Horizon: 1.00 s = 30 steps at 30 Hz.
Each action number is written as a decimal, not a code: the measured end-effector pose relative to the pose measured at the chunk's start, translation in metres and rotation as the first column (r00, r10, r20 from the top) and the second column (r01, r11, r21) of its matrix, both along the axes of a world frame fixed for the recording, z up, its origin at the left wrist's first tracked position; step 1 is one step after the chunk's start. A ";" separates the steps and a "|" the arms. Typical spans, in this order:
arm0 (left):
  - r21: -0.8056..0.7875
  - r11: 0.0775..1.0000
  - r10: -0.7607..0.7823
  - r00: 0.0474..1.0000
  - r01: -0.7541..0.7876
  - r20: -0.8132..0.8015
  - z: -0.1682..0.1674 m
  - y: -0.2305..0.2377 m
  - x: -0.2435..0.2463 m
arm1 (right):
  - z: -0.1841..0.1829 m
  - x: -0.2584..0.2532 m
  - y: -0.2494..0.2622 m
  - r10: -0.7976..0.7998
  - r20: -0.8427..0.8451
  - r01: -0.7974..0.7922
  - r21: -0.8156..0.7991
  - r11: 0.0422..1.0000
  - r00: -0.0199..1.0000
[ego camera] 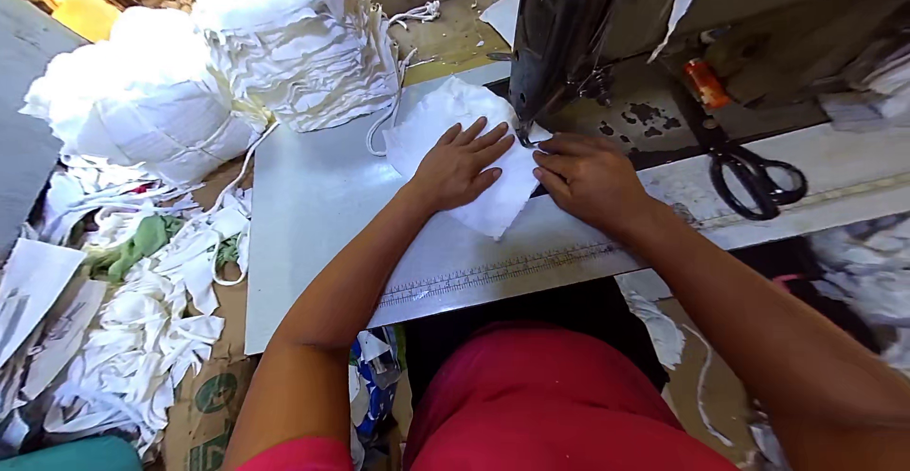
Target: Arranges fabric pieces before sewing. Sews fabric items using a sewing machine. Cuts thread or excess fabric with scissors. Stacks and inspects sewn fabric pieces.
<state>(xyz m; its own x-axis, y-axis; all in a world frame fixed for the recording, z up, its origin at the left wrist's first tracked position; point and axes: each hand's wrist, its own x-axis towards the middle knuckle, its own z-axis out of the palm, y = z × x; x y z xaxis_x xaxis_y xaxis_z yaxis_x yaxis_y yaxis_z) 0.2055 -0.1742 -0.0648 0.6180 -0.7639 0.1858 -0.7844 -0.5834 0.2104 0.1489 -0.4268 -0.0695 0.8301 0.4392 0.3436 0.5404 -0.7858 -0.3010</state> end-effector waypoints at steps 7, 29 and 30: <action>0.130 0.914 0.394 0.917 -0.384 -0.061 0.006 -0.030 -0.031 | -0.008 -0.002 0.006 -0.067 0.196 0.042 0.130 0.991 0.978; 0.168 0.962 0.230 0.970 -0.214 -0.082 0.021 -0.022 -0.021 | -0.007 0.003 0.008 -0.133 0.119 0.135 -0.011 0.991 0.984; 0.107 0.983 0.156 0.986 -0.149 -0.057 0.016 -0.015 -0.017 | -0.008 0.006 0.007 -0.146 0.094 0.149 -0.017 0.989 0.985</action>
